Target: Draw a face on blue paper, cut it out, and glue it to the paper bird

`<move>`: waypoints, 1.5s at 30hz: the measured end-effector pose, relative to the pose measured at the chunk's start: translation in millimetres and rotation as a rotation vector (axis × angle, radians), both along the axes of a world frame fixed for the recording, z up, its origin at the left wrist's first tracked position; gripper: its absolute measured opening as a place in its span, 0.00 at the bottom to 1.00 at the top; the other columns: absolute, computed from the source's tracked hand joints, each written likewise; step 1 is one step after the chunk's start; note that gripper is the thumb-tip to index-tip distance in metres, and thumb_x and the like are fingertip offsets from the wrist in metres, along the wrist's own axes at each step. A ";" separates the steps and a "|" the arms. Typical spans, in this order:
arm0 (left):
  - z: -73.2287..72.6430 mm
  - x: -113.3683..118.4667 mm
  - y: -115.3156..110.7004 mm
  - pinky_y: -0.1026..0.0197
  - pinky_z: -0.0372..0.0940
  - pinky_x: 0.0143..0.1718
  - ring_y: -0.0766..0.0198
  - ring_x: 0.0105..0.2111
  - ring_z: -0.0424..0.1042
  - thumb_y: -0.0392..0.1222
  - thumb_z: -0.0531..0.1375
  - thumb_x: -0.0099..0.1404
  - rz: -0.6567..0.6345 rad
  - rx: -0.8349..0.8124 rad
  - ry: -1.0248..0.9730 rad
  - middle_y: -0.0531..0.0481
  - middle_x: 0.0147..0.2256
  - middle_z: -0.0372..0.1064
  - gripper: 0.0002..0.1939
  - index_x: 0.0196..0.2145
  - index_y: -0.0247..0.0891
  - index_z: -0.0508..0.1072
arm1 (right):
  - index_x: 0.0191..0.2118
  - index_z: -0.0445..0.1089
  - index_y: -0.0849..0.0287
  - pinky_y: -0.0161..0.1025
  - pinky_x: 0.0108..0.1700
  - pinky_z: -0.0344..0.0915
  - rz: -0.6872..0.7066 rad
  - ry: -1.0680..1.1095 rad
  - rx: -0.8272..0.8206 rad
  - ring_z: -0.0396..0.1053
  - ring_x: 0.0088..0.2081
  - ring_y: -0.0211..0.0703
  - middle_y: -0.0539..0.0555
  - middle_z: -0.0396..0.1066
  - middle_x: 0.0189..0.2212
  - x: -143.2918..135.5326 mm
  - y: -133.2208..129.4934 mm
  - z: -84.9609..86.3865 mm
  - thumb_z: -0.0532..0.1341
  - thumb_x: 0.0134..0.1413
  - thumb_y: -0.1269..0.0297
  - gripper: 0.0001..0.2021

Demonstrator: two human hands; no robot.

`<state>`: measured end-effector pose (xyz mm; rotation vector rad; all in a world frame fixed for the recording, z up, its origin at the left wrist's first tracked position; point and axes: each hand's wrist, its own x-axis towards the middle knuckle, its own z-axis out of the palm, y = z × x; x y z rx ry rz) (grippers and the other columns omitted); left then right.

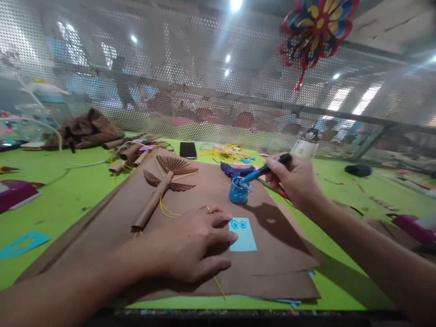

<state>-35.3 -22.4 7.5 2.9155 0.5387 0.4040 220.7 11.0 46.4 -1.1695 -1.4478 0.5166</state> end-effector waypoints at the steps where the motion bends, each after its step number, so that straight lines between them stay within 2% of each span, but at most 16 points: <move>1: 0.3 0.1 0.0 0.47 0.62 0.52 0.47 0.50 0.70 0.48 0.60 0.67 -0.005 0.005 -0.002 0.39 0.51 0.71 0.14 0.47 0.42 0.75 | 0.26 0.67 0.58 0.32 0.18 0.59 0.007 -0.050 -0.036 0.63 0.15 0.33 0.48 0.68 0.16 -3.7 6.2 -0.4 0.64 0.53 0.53 0.14; 5: 1.5 0.4 -1.0 0.49 0.63 0.51 0.49 0.48 0.70 0.48 0.61 0.66 -0.006 0.033 -0.020 0.40 0.50 0.72 0.14 0.47 0.42 0.75 | 0.21 0.66 0.59 0.32 0.17 0.56 0.069 -0.195 -0.180 0.60 0.14 0.33 0.49 0.66 0.13 -17.0 26.8 -6.1 0.63 0.50 0.56 0.15; 10: -0.1 0.2 -1.6 0.49 0.63 0.50 0.49 0.48 0.70 0.48 0.62 0.66 -0.004 0.038 -0.027 0.40 0.50 0.72 0.14 0.47 0.42 0.75 | 0.19 0.68 0.60 0.33 0.18 0.56 0.114 -0.246 -0.205 0.59 0.14 0.32 0.48 0.65 0.13 -16.0 31.8 -9.7 0.64 0.49 0.59 0.14; 14: -2.0 0.6 -0.5 0.49 0.63 0.51 0.49 0.47 0.70 0.48 0.61 0.67 -0.023 0.029 -0.056 0.40 0.48 0.72 0.13 0.46 0.41 0.76 | 0.20 0.68 0.60 0.32 0.19 0.56 0.044 -0.162 -0.125 0.60 0.16 0.32 0.49 0.67 0.15 -1.9 20.3 -2.1 0.65 0.51 0.56 0.15; 17: -1.4 1.6 0.2 0.49 0.63 0.52 0.49 0.48 0.70 0.48 0.61 0.67 -0.022 0.021 -0.054 0.40 0.49 0.72 0.13 0.46 0.41 0.76 | 0.26 0.70 0.61 0.32 0.18 0.56 0.002 -0.024 -0.019 0.60 0.16 0.32 0.48 0.68 0.16 7.7 6.1 6.2 0.66 0.51 0.59 0.11; 21: 0.8 2.8 1.2 0.46 0.63 0.52 0.47 0.51 0.69 0.49 0.58 0.69 -0.025 0.012 0.018 0.37 0.53 0.69 0.16 0.49 0.40 0.75 | 0.29 0.71 0.59 0.32 0.17 0.58 0.012 0.113 0.079 0.63 0.16 0.34 0.48 0.69 0.16 16.2 -16.3 9.5 0.67 0.54 0.60 0.09; 25: 1.4 2.9 1.8 0.43 0.61 0.54 0.45 0.52 0.68 0.51 0.56 0.70 -0.023 -0.004 0.055 0.35 0.54 0.68 0.18 0.50 0.39 0.74 | 0.30 0.73 0.57 0.33 0.18 0.59 0.095 0.214 0.009 0.65 0.17 0.36 0.49 0.70 0.17 19.8 -38.0 -3.6 0.66 0.56 0.61 0.07; 31: 2.2 3.7 2.1 0.42 0.60 0.56 0.45 0.53 0.68 0.49 0.56 0.70 -0.022 -0.028 0.040 0.34 0.53 0.69 0.17 0.49 0.38 0.75 | 0.32 0.72 0.57 0.33 0.19 0.62 0.148 0.165 -0.149 0.67 0.20 0.38 0.49 0.71 0.19 16.7 -49.4 -29.4 0.68 0.54 0.55 0.11; 41: 1.4 4.0 3.3 0.42 0.62 0.53 0.44 0.53 0.66 0.51 0.55 0.70 -0.005 -0.040 0.056 0.35 0.54 0.68 0.19 0.52 0.39 0.74 | 0.33 0.72 0.57 0.32 0.16 0.62 0.161 0.012 -0.221 0.65 0.15 0.36 0.48 0.70 0.16 7.1 -50.8 -32.0 0.67 0.55 0.54 0.11; 45: 1.4 4.0 3.3 0.42 0.62 0.53 0.44 0.53 0.66 0.51 0.55 0.70 -0.009 -0.044 0.055 0.36 0.55 0.68 0.19 0.52 0.39 0.74 | 0.31 0.72 0.56 0.32 0.17 0.63 0.159 -0.034 -0.178 0.65 0.15 0.36 0.48 0.70 0.16 4.0 -49.5 -33.3 0.66 0.55 0.54 0.11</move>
